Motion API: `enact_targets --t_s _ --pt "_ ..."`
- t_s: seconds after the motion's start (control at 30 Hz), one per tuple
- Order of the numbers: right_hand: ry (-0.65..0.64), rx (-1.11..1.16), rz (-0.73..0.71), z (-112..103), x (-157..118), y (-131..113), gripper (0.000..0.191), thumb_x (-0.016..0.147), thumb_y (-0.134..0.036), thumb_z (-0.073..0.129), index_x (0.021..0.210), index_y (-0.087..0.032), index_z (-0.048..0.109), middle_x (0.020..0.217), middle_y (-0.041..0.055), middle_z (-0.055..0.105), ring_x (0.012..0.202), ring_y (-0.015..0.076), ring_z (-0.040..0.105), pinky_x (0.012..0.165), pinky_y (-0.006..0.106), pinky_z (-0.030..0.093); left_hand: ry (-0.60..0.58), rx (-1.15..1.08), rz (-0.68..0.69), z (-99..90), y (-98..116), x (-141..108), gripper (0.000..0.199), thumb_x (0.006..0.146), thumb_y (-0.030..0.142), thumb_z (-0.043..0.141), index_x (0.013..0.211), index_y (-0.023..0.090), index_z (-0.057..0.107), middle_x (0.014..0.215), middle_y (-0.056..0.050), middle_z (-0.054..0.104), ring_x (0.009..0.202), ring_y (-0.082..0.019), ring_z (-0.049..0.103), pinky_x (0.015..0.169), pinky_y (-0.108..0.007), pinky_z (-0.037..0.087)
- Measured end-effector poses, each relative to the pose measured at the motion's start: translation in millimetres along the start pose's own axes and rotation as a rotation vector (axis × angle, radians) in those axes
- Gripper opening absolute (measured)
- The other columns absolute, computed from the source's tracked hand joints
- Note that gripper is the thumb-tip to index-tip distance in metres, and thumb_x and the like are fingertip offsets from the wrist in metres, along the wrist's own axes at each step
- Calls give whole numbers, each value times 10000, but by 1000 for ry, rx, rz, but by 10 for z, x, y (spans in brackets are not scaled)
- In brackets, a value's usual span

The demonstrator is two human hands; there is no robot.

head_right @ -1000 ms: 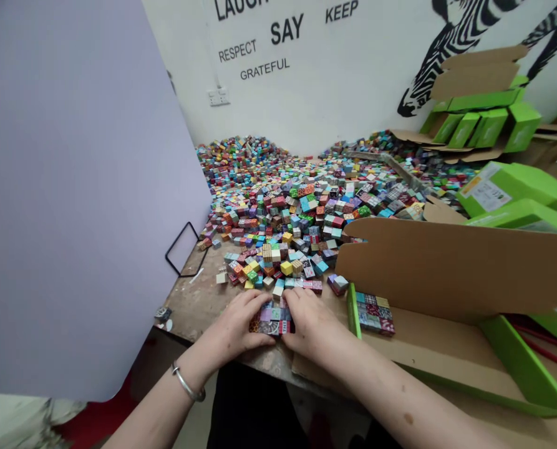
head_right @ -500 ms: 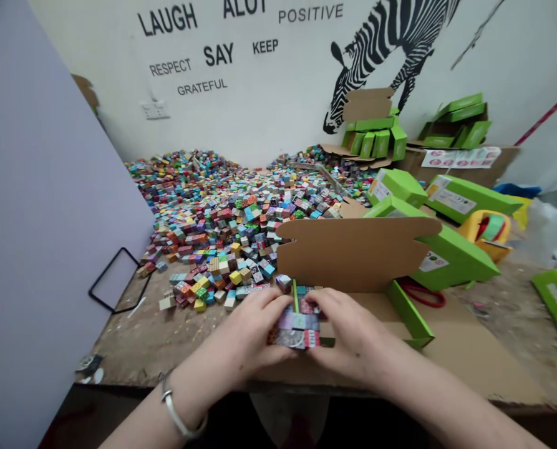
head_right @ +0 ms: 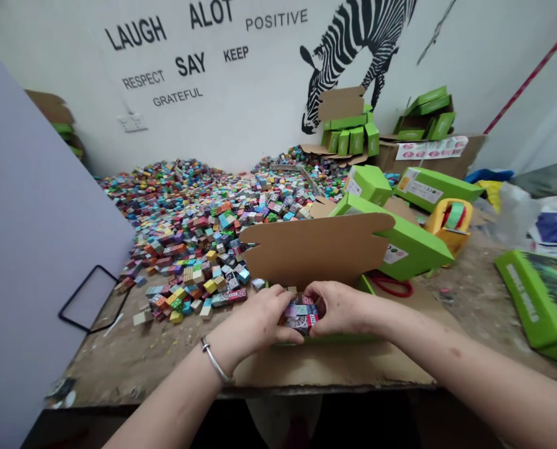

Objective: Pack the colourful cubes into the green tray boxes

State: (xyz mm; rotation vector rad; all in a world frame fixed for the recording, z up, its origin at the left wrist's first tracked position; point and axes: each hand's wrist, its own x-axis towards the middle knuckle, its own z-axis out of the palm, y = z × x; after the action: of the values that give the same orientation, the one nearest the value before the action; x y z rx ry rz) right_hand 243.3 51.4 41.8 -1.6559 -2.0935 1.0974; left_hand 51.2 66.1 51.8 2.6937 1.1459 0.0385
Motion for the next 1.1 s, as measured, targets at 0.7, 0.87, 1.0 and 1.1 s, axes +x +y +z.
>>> enact_targets --t_s 0.7,0.87,1.0,1.1 --pt "223 -226 -311 290 62 18 327 883 -340 526 1166 -208 623 1049 101 625 1011 235 553 902 392 433 486 33 -24 556 -59 -350 419 976 287 304 1346 132 422 1380 -142 484 1281 -260 441 1032 -485 405" --pt "154 -245 -237 323 220 -56 311 828 -313 615 1118 -207 653 1021 83 636 975 225 578 856 352 445 599 -21 -89 706 -65 -517 416 967 258 324 1348 114 413 1387 -172 463 1277 -267 446 1002 -449 454" --pt "111 -144 -223 285 268 -76 257 801 -243 614 1041 -170 669 978 76 645 893 191 604 809 299 460 617 -38 -91 780 -21 -570 438 966 247 323 1389 135 354 1397 -168 451 1282 -268 439 1001 -456 459" --pt "87 -60 -180 263 281 -102 206 788 -228 614 979 -175 672 967 58 662 886 181 609 809 284 463 614 -39 -95 813 0 -581 440 964 239 320 1391 138 348 1410 -168 434 1294 -280 423 993 -472 464"
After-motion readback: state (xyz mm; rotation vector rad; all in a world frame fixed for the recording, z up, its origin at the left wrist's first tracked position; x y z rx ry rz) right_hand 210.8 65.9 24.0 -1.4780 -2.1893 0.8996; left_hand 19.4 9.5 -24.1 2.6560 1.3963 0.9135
